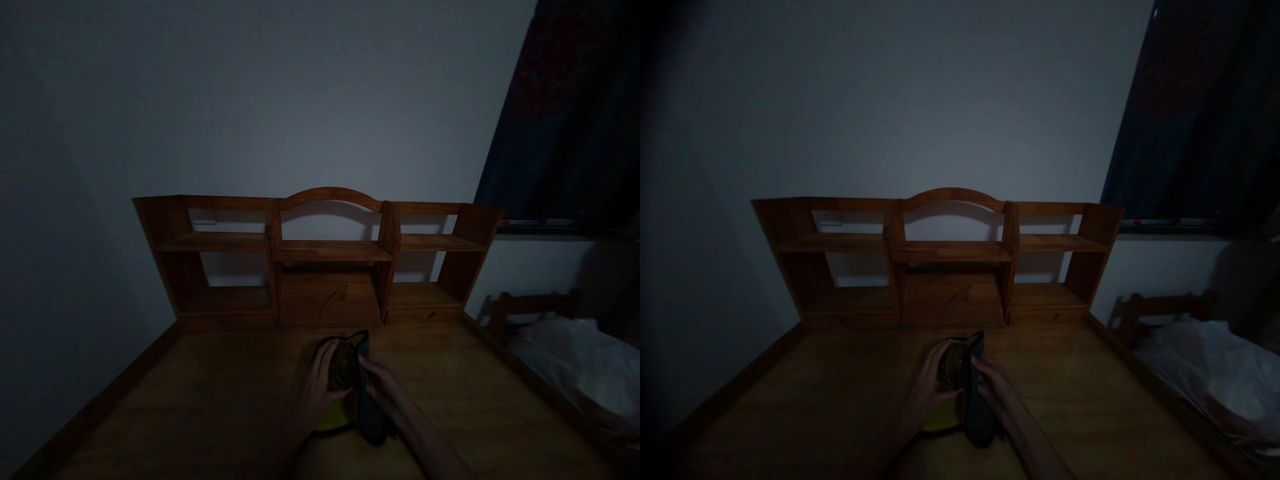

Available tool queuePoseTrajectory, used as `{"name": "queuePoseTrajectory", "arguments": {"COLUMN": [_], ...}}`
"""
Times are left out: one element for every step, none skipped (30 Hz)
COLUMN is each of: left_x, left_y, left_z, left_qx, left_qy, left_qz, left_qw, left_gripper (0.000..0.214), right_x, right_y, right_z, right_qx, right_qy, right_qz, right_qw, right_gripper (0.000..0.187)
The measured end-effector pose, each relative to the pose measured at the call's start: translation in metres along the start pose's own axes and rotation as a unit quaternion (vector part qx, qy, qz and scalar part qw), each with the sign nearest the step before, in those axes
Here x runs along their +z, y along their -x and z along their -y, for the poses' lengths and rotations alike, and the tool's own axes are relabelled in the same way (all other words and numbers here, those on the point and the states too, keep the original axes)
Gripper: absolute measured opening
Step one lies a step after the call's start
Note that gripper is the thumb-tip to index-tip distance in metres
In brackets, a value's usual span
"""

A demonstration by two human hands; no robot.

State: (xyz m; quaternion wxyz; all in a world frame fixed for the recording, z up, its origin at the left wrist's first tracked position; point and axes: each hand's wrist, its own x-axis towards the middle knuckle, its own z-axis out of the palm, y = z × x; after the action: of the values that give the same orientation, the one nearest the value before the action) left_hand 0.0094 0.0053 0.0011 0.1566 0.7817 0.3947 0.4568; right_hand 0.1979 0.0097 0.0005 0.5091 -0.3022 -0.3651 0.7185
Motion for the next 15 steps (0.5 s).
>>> {"name": "queuePoseTrajectory", "arguments": {"left_x": [0.000,0.001,0.001,0.000,-0.001,-0.002,-0.003,-0.004,-0.005,-0.005,-0.005,-0.006,-0.006,-0.006,-0.007], "left_y": [0.001,0.001,0.001,0.001,0.001,0.001,0.000,0.000,0.000,0.001,0.001,0.001,0.002,0.002,0.003], "left_z": [0.001,0.002,0.003,0.003,0.002,0.001,0.000,-0.001,-0.002,-0.003,-0.004,-0.005,-0.005,-0.006,-0.007], "left_qx": [0.001,0.000,0.000,0.003,0.009,0.019,0.030,0.039,0.046,0.052,0.055,0.055,0.055,0.055,0.056], "left_qy": [-0.006,-0.013,-0.020,-0.026,-0.029,-0.028,-0.025,-0.024,-0.026,-0.033,-0.044,-0.059,-0.076,-0.094,-0.110], "left_qz": [0.005,0.011,0.017,0.024,0.028,0.030,0.032,0.035,0.039,0.046,0.054,0.061,0.069,0.076,0.082], "left_qw": [1.000,1.000,1.000,0.999,0.999,0.999,0.999,0.998,0.998,0.997,0.996,0.995,0.993,0.991,0.989], "left_gripper": [0.093,0.094,0.095,0.096,0.098,0.100,0.102,0.103,0.104,0.105,0.106,0.106,0.107,0.106,0.106], "right_x": [-0.001,-0.002,-0.003,-0.003,-0.002,-0.001,0.001,0.003,0.004,0.005,0.005,0.004,0.003,0.002,0.001], "right_y": [0.000,0.001,0.001,0.002,0.002,0.002,0.001,0.001,0.000,-0.001,-0.002,-0.004,-0.004,-0.005,-0.005], "right_z": [-0.001,-0.001,-0.001,-0.001,-0.002,-0.002,-0.002,-0.002,-0.003,-0.005,-0.006,-0.008,-0.010,-0.011,-0.011], "right_qx": [-0.002,-0.003,-0.004,-0.005,-0.006,-0.010,-0.017,-0.025,-0.036,-0.048,-0.059,-0.068,-0.072,-0.073,-0.072], "right_qy": [0.008,0.016,0.024,0.031,0.037,0.042,0.047,0.050,0.052,0.055,0.059,0.063,0.068,0.073,0.079], "right_qz": [-0.007,-0.017,-0.027,-0.037,-0.043,-0.045,-0.042,-0.035,-0.028,-0.024,-0.024,-0.027,-0.031,-0.035,-0.036], "right_qw": [1.000,1.000,0.999,0.999,0.998,0.998,0.998,0.998,0.998,0.997,0.996,0.995,0.995,0.994,0.994], "right_gripper": [0.029,0.029,0.030,0.032,0.033,0.033,0.033,0.034,0.035,0.036,0.037,0.039,0.040,0.042,0.043]}}
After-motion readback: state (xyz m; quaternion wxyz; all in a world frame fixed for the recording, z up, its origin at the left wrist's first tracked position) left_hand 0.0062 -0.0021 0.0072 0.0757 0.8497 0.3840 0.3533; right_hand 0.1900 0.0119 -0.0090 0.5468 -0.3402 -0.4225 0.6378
